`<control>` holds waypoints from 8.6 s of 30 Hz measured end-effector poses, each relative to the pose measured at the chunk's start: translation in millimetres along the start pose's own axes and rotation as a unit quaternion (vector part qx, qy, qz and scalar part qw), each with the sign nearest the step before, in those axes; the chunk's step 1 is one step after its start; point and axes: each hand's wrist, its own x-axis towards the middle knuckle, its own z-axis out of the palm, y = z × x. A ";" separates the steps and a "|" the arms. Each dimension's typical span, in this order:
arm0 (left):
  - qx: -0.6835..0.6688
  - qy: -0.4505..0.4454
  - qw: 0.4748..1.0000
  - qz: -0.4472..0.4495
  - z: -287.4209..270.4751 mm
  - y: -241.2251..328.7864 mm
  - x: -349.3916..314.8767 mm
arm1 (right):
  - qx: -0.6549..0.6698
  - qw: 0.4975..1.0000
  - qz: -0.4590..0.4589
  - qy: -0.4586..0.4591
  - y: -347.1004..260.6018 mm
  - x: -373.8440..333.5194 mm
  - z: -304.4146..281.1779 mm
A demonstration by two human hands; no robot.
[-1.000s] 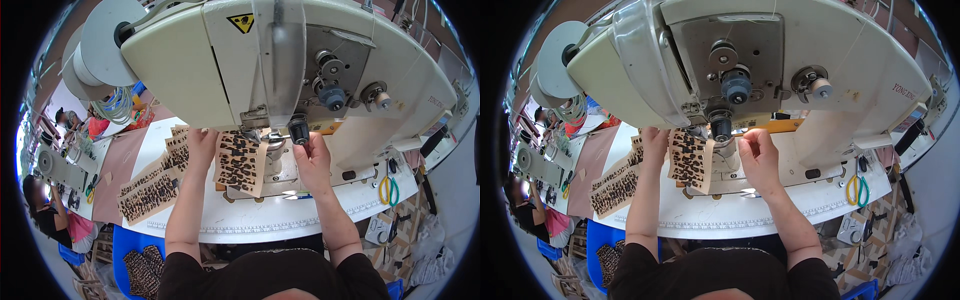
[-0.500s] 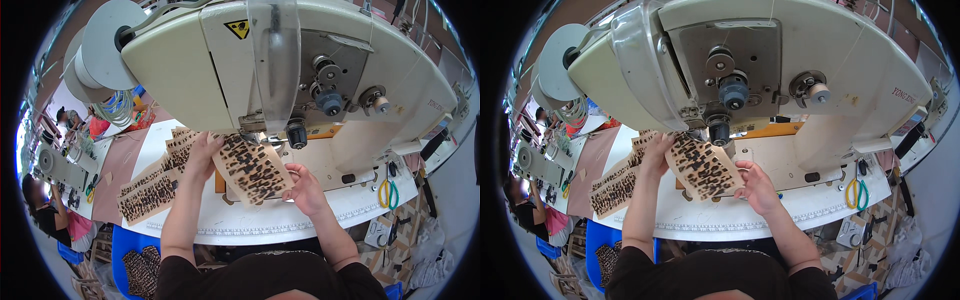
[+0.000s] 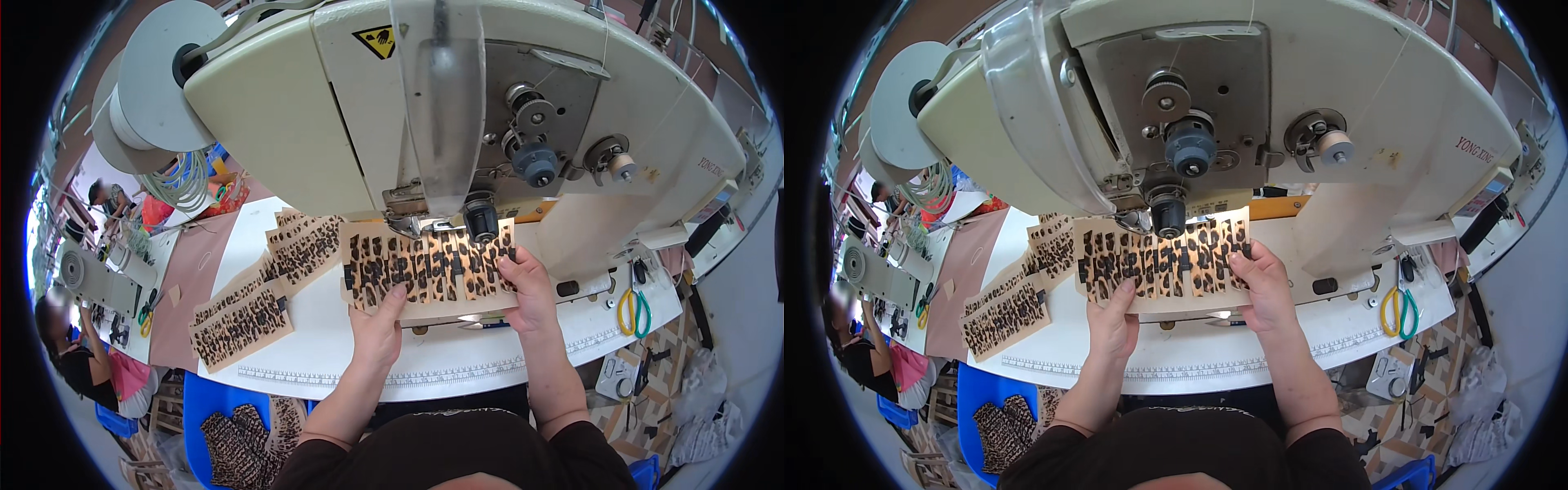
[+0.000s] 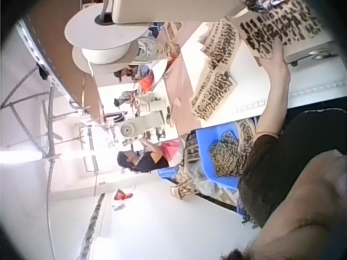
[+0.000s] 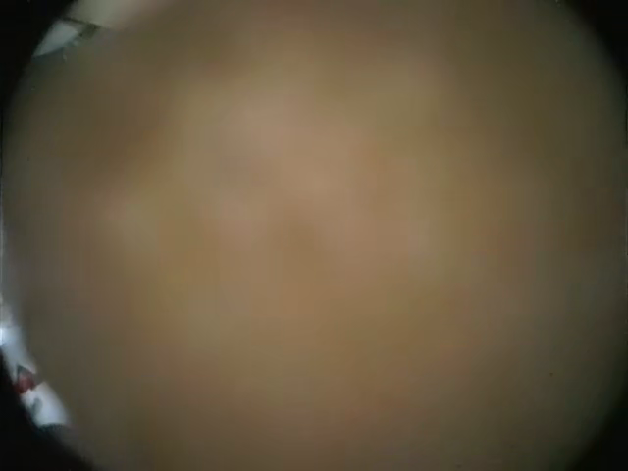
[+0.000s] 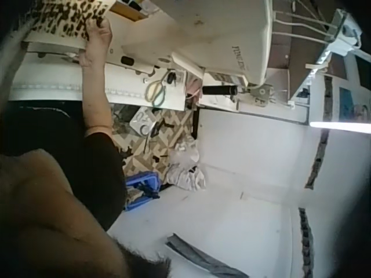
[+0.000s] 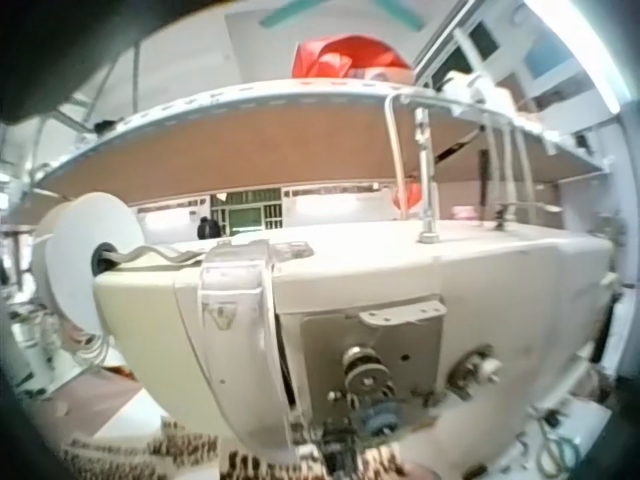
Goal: The person takes patterned shoe pieces, stitches them using a sewing machine, and trims thread using snips.
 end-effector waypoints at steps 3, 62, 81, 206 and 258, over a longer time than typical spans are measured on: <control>0.018 -0.004 1.000 0.020 2.1 -1.9 0.2 | -0.012 1.000 0.003 -0.002 -3.9 3.6 -2.1; -0.046 0.006 0.992 -0.114 -20.3 4.6 1.5 | -0.299 0.949 -0.097 0.036 -26.1 16.0 6.7; 0.017 -0.045 0.994 -0.094 -38.8 29.0 31.8 | -0.268 0.953 -0.129 0.064 -4.1 -13.5 10.9; 0.083 0.021 0.996 0.036 0.5 3.3 -9.6 | -0.122 0.991 -0.035 0.028 -13.0 12.4 33.5; -0.061 -0.048 0.987 -0.137 10.7 -4.8 -22.2 | -0.172 0.975 -0.139 0.030 -47.2 23.2 -7.4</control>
